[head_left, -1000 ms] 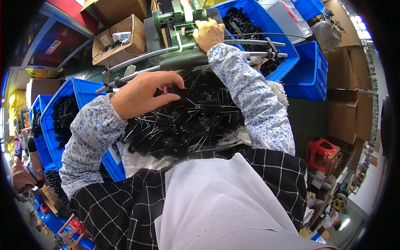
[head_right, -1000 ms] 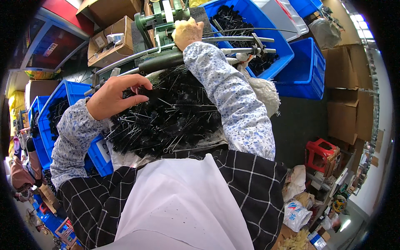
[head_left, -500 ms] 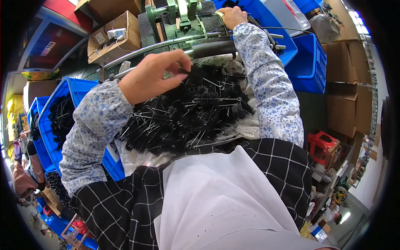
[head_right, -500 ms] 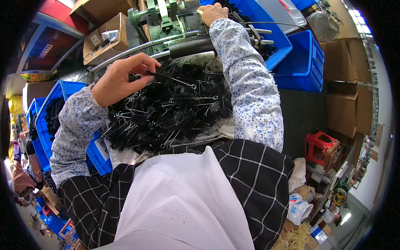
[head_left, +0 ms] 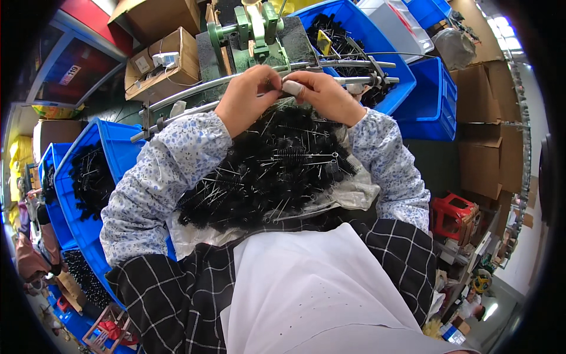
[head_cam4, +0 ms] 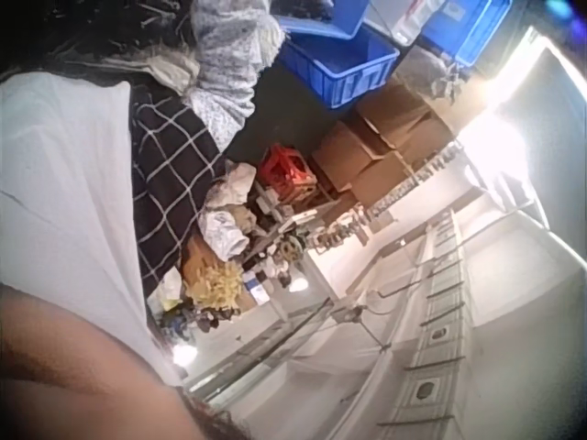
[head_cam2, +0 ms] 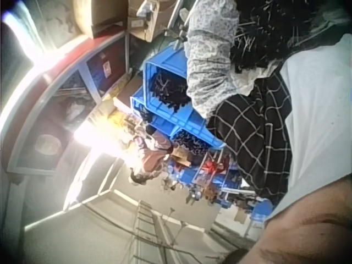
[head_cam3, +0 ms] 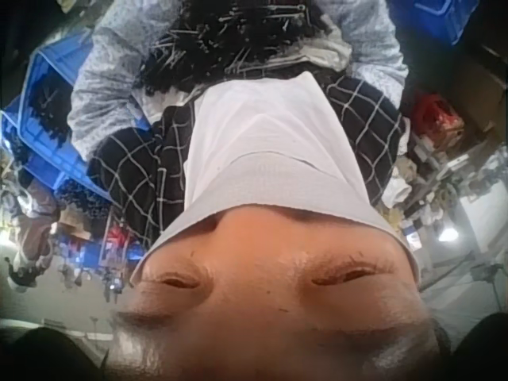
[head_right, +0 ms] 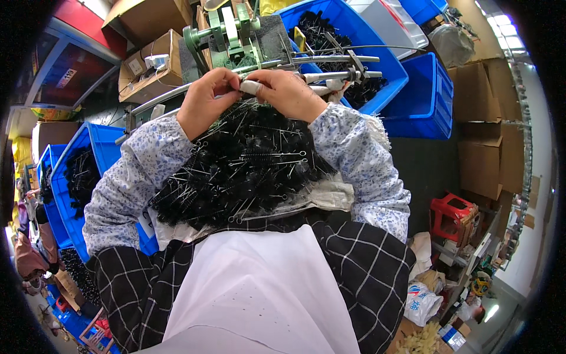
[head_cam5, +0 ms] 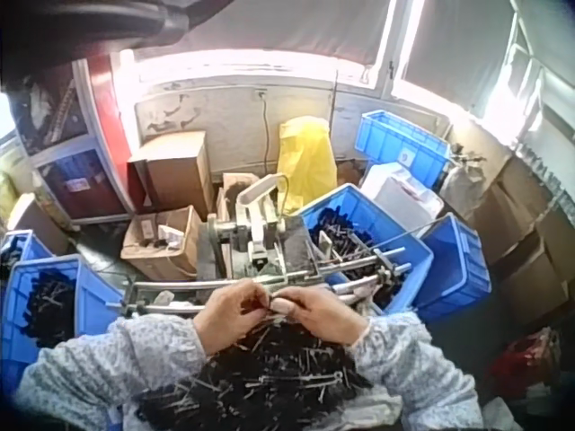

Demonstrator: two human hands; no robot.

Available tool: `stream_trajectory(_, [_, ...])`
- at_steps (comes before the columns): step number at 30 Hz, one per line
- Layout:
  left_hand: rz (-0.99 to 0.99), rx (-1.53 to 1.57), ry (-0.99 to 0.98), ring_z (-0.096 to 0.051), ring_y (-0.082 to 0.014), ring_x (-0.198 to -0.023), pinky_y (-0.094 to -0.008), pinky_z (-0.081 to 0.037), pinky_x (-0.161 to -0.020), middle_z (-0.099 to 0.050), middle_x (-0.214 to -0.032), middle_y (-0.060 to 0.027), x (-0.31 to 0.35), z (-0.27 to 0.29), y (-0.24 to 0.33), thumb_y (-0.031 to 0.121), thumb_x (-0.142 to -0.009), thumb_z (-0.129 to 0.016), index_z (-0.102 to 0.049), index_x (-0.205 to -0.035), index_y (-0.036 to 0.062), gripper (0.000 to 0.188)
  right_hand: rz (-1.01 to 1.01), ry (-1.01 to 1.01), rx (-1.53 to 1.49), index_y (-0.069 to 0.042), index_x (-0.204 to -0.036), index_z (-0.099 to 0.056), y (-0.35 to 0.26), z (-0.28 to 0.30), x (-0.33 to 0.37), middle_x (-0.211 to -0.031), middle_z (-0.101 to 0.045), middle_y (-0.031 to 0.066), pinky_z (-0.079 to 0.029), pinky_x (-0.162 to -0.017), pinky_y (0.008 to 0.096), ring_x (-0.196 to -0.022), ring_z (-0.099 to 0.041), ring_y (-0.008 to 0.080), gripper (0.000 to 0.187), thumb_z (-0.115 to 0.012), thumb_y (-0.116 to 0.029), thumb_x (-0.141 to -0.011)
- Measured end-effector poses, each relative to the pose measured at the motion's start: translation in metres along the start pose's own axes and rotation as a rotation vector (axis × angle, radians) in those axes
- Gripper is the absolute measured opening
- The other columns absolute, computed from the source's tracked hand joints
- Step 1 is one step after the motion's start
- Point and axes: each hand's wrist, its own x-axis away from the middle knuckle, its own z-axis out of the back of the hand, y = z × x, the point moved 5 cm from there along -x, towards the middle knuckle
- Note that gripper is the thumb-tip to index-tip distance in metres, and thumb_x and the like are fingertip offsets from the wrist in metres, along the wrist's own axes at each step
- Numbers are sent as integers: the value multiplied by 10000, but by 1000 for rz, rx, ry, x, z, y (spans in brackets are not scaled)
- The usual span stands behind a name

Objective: The person repeatedly picks up black bristle brushes and metal wire handles from a pile on their lap. They insert the wire handle into the brush head and then place the assembled unit into a green machine, likely for crimping or securing. The process is continuous and repetitive throughout the clip.

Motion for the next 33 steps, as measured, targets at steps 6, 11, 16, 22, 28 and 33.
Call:
stream_trajectory(6, [1,-246,19,-579,-119,-738,-243,-481,-684,-587,-800,-66,9,10,6,-13,-716,-653,-565,-863,-4,172,302,1,554,-115,-1044,-623,-27,-8,-7,-892,-630,124,-437,-776,404,-867,-558,313,260,-556,-273,-849])
stream_trajectory(11, [-35,-400,130,-575,-203,-804,-317,-488,-708,-524,-998,-122,7,16,11,11,-714,-666,-469,-1109,44,443,192,135,511,-101,-1035,-628,-14,-1,-26,-895,-638,141,-480,-728,389,-835,-616,307,225,-551,-197,-846])
stream_trajectory(16, [-25,-486,-661,-569,-349,-896,-412,-480,-766,-520,-1038,-181,31,-42,31,260,-770,-659,-432,-1182,96,498,127,657,952,-130,-979,-658,39,47,-64,-839,-620,78,-478,-735,371,-835,-611,243,197,-527,-133,-832])
stream_trajectory(22, [-52,-579,-839,-607,-342,-816,-414,-509,-712,-532,-986,-165,55,-75,27,223,-804,-620,-436,-1195,125,443,123,600,1036,-160,-946,-644,44,45,-91,-882,-617,79,-499,-729,351,-866,-618,229,182,-509,-126,-829])
stream_trajectory(28, [-35,-594,-815,-580,-331,-839,-401,-482,-737,-534,-925,-155,58,-59,40,182,-851,-558,-445,-1218,100,393,180,592,943,-144,-928,-659,49,42,-96,-864,-620,103,-497,-729,365,-871,-617,246,166,-531,-139,-821])
stream_trajectory(33, [-45,-564,-723,-567,-322,-814,-383,-465,-739,-529,-915,-156,66,-31,63,178,-865,-534,-450,-1215,75,375,159,589,895,-173,-946,-666,53,40,-98,-880,-621,77,-479,-763,368,-882,-603,238,200,-524,-120,-817])
